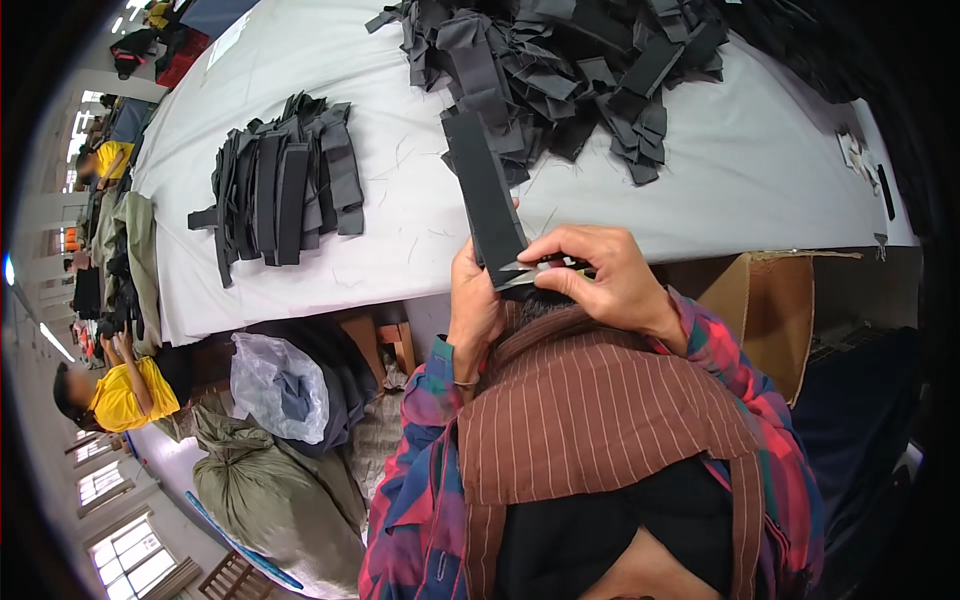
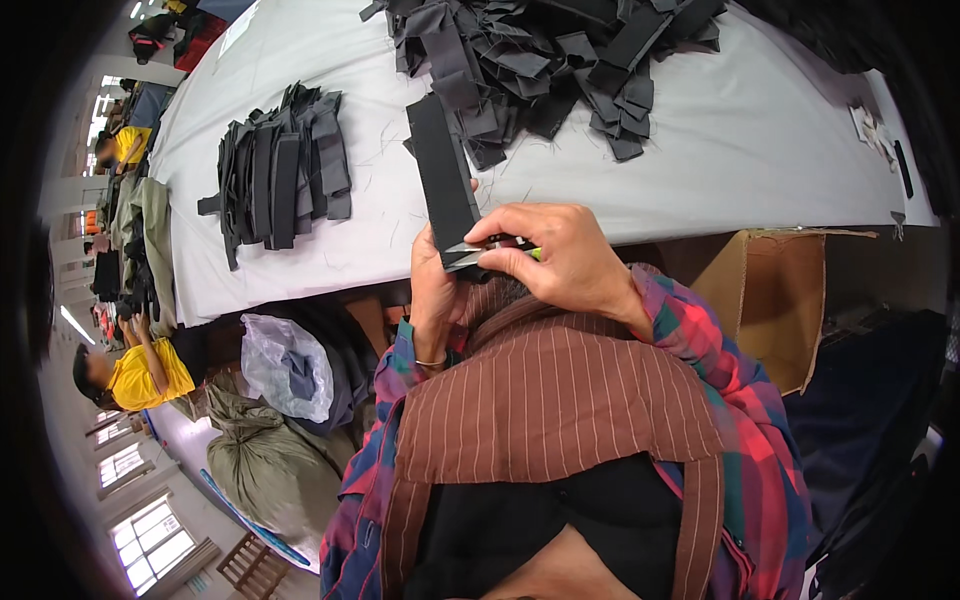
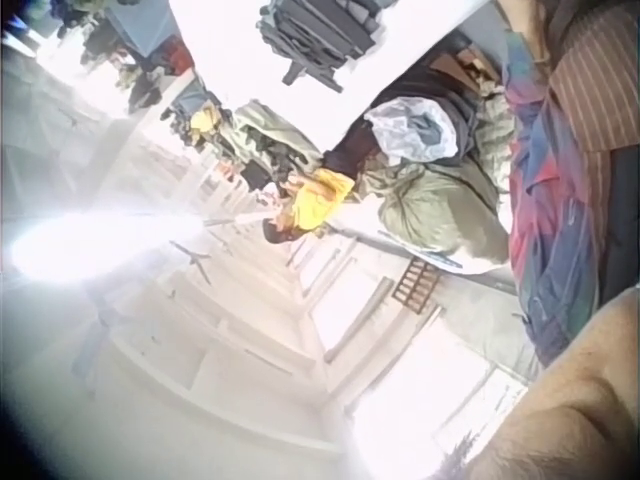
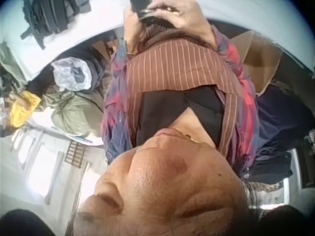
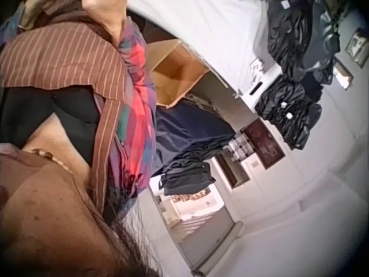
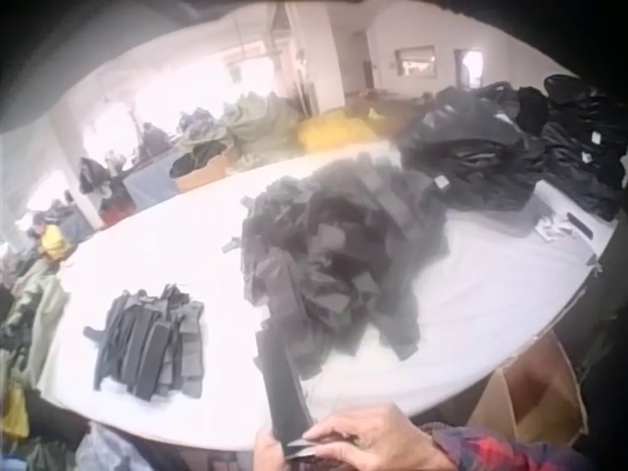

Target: The person is trimming excess threads or fabric from black textile strips using thread snippers at a workbench.

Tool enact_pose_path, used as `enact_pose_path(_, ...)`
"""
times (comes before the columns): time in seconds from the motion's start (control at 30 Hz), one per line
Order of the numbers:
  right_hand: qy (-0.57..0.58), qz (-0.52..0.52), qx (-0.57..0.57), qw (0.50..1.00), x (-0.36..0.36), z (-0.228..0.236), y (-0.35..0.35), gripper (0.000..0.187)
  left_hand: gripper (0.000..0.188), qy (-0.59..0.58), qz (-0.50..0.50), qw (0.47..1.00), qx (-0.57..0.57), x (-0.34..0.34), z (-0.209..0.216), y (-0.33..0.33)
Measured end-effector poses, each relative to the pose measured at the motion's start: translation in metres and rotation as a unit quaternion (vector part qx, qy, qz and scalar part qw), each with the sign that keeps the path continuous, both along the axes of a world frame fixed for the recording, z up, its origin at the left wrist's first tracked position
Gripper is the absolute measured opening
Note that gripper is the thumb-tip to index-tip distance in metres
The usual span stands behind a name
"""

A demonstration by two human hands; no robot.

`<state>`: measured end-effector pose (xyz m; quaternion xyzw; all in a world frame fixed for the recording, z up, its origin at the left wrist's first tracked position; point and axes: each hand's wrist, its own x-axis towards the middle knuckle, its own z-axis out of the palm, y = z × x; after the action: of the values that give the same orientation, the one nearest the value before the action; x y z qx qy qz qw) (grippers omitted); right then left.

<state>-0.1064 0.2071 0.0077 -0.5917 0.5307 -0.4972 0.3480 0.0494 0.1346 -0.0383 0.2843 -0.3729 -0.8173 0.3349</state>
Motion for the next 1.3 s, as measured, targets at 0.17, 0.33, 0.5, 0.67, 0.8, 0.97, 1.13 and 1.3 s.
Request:
enact_pose_path(0.17, 0.112, 0.010, -0.063, 0.992, 0.004, -0.003, -0.001, 0.017, 0.050, -0.020, 0.015, 1.000, -0.009, -0.003, -0.004, 0.004)
enact_pose_path(0.33, 0.120, -0.060, -0.035, 0.990, 0.002, -0.002, 0.003, 0.020, 0.045, -0.024, 0.030, 0.999, -0.002, -0.002, 0.005, 0.008)
enact_pose_path(0.5, 0.121, -0.048, -0.104, 0.986, 0.012, -0.012, -0.004, 0.024, 0.029, -0.032, 0.019, 0.999, 0.010, 0.000, 0.000, 0.012)
enact_pose_path(0.67, -0.006, -0.105, -0.028, 0.994, -0.009, -0.002, -0.016, 0.009, 0.018, -0.092, -0.100, 0.988, -0.080, 0.015, 0.029, 0.023)
enact_pose_path(0.8, -0.092, -0.098, 0.003, 0.991, -0.018, -0.006, -0.029, 0.004, 0.020, -0.254, -0.100, 0.859, -0.434, 0.027, 0.041, 0.012)
enact_pose_path(0.97, -0.344, -0.037, 0.161, 0.924, -0.019, -0.002, -0.040, 0.007, 0.024, -0.224, -0.036, 0.864, -0.449, 0.024, 0.050, 0.007)
enact_pose_path(1.13, 0.044, -0.151, -0.073, 0.985, -0.013, -0.008, -0.041, 0.019, 0.019, -0.133, -0.034, 0.967, -0.214, 0.027, 0.022, 0.006)
enact_pose_path(1.3, 0.144, -0.124, -0.052, 0.980, -0.012, 0.013, -0.010, 0.025, 0.016, -0.139, 0.000, 0.966, -0.216, 0.023, 0.018, 0.001)
